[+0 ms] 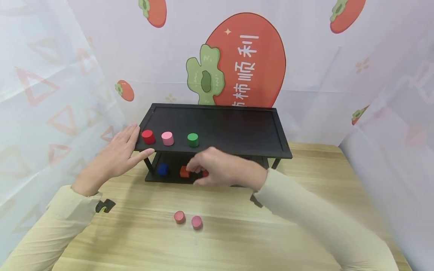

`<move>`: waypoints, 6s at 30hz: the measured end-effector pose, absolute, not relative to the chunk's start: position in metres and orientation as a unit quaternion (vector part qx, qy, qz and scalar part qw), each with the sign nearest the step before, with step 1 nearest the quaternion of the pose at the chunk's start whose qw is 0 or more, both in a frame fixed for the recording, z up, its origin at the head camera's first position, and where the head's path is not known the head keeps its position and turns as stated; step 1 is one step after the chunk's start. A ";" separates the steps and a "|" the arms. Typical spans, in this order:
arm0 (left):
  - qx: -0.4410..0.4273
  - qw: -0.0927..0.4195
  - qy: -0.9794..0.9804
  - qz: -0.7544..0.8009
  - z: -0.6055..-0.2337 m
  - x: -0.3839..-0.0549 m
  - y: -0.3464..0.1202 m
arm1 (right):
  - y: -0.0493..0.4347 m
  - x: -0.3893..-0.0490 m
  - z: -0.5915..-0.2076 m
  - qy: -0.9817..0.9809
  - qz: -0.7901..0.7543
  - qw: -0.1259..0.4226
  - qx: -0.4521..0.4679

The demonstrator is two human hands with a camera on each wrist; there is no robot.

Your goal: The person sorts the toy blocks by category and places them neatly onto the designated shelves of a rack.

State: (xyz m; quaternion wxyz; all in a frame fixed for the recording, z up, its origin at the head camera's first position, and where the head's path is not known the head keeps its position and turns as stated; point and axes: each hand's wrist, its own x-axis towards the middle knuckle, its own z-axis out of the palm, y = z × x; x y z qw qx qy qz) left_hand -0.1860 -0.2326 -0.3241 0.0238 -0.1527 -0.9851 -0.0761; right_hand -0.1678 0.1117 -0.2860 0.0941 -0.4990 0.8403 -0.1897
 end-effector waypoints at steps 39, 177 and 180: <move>-0.140 0.011 -0.986 -0.089 -0.324 -0.186 -0.232 | 0.113 -0.130 -0.447 0.819 -0.306 0.203 -0.440; -0.139 0.015 -0.987 -0.083 -0.324 -0.187 -0.231 | 0.065 -0.166 -0.407 0.809 -0.265 0.246 -0.463; -0.140 0.016 -0.987 -0.083 -0.324 -0.188 -0.231 | 0.062 -0.164 -0.416 0.811 -0.268 0.250 -0.455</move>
